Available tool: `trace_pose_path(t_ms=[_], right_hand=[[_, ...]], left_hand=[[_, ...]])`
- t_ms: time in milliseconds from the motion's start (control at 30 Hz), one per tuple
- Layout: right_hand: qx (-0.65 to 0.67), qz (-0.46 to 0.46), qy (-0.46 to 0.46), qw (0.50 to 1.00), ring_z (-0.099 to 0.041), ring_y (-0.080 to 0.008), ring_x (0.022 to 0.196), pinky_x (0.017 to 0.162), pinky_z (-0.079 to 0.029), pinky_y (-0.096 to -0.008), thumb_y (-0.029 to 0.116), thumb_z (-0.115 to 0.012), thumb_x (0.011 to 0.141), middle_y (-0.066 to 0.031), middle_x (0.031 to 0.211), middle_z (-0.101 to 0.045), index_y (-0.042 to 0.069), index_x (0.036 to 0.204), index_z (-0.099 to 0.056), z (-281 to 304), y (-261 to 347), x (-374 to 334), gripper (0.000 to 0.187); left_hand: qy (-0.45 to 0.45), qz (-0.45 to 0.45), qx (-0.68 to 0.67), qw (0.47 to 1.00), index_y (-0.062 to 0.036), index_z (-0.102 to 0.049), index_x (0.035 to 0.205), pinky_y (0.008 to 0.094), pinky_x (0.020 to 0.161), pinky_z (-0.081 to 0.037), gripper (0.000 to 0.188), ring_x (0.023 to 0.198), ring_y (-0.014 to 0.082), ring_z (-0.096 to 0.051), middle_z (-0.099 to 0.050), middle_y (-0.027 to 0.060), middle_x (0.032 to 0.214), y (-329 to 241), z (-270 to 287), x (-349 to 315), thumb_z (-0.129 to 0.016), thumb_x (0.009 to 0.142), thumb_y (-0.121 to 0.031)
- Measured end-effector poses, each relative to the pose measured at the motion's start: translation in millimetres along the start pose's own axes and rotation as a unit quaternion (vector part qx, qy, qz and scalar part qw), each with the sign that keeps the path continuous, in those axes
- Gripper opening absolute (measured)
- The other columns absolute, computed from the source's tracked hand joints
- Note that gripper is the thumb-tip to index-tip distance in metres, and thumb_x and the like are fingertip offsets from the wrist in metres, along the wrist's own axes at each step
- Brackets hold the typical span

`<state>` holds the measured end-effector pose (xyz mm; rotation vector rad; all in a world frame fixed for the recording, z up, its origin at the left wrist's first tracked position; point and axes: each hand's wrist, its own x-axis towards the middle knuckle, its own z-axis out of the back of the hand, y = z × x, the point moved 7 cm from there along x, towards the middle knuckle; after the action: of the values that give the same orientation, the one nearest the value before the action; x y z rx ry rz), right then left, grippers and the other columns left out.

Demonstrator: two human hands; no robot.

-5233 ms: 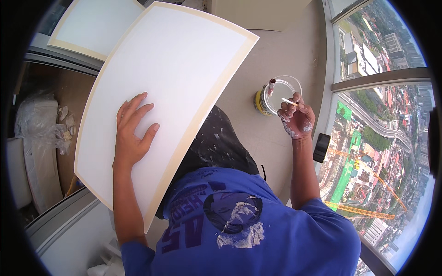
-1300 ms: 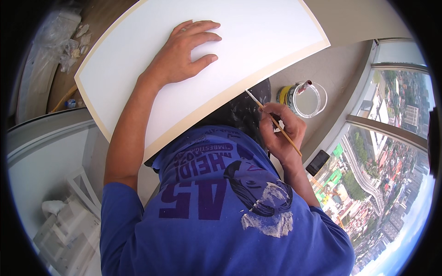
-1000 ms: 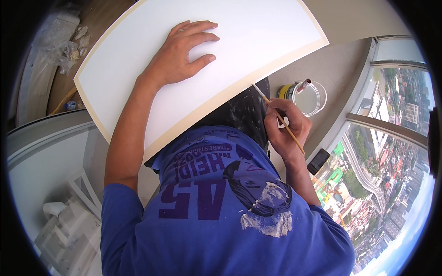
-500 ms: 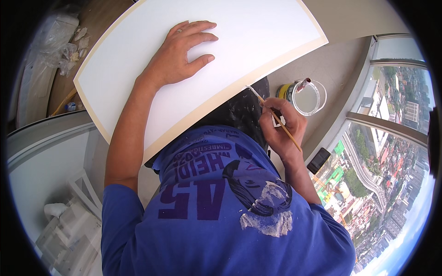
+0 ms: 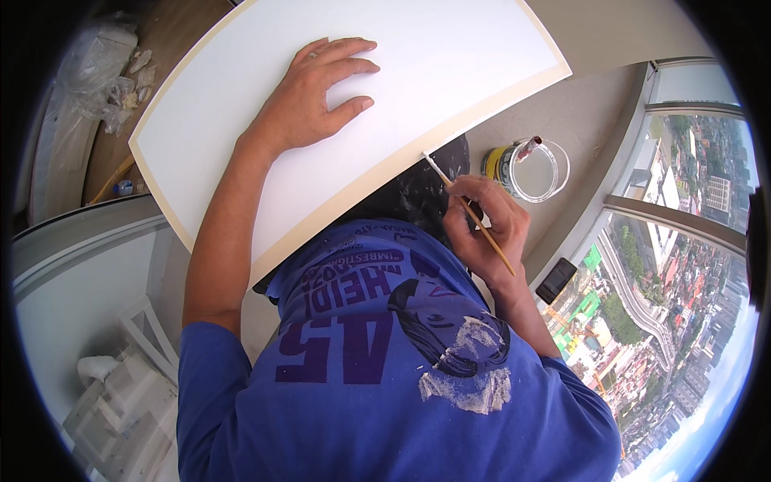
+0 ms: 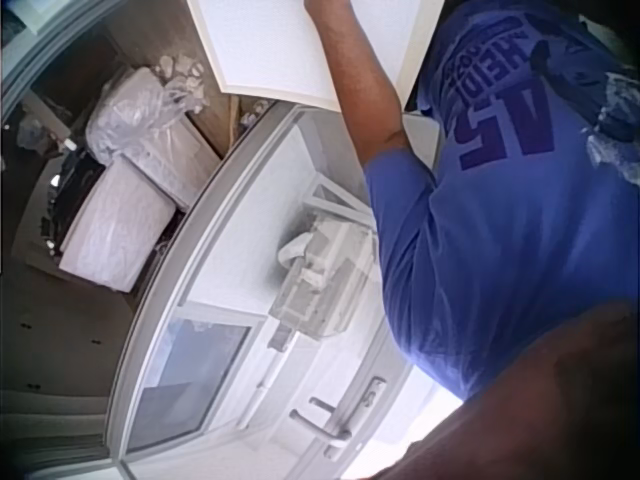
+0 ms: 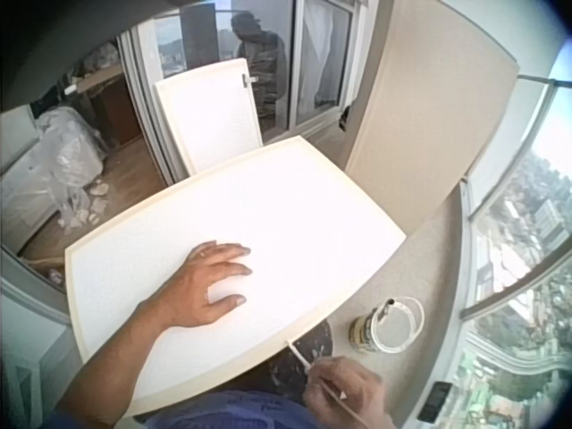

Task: The person uses a brush to apply a liquid from a bucket onto the edges of a white rectangular panel. They rotate the panel by hand to coat each side while working on a flat surface.

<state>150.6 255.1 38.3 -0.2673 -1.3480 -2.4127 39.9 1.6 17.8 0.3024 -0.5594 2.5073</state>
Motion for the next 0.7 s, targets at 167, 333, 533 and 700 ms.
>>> trace_pose_path(t_ms=[167, 333, 533, 700], right_hand=[[-0.013, -0.008, -0.011, 1.000, -0.075, -0.0282, 0.078, 0.074, -0.059, -0.0342, -0.006, -0.073, 0.081, -0.0147, 0.093, -0.075, 0.003, 0.099, -0.071, 5, -5, 3, 0.020], [-0.033, 0.031, -0.037, 0.998, -0.075, -0.0275, 0.079, 0.074, -0.059, -0.0341, -0.007, -0.072, 0.081, -0.0143, 0.093, -0.075, 0.002, 0.100, -0.072, 11, -8, 4, 0.021], [-0.039, 0.030, -0.034, 0.998, -0.075, -0.0272, 0.082, 0.074, -0.059, -0.0349, -0.007, -0.073, 0.080, -0.0136, 0.097, -0.075, 0.004, 0.099, -0.073, 10, -10, 2, 0.022], [-0.018, 0.009, -0.006, 1.000, -0.075, -0.0269, 0.082, 0.074, -0.060, -0.0355, -0.007, -0.073, 0.080, -0.0134, 0.098, -0.075, 0.004, 0.099, -0.073, 3, -6, -1, 0.023]], left_hand=[[-0.001, -0.002, 0.004, 1.000, -0.0158, -0.076, 0.131, 0.0486, 0.133, -0.027, 0.038, 0.151, 0.0257, -0.048, -0.061, 0.0035, 0.156, 0, 2, -1, -0.078, 0.095, -0.027], [-0.001, 0.000, 0.001, 1.000, -0.0162, -0.076, 0.131, 0.0485, 0.133, -0.026, 0.038, 0.151, 0.0254, -0.048, -0.061, 0.0030, 0.156, 1, 0, -1, -0.078, 0.095, -0.027], [0.002, 0.000, -0.001, 1.000, -0.0162, -0.076, 0.131, 0.0484, 0.133, -0.026, 0.038, 0.152, 0.0256, -0.047, -0.060, 0.0026, 0.157, 1, 0, -1, -0.078, 0.095, -0.028], [0.005, 0.001, 0.000, 1.000, -0.0163, -0.076, 0.131, 0.0487, 0.133, -0.026, 0.038, 0.152, 0.0257, -0.047, -0.060, 0.0024, 0.157, 0, -1, -1, -0.078, 0.095, -0.029]])
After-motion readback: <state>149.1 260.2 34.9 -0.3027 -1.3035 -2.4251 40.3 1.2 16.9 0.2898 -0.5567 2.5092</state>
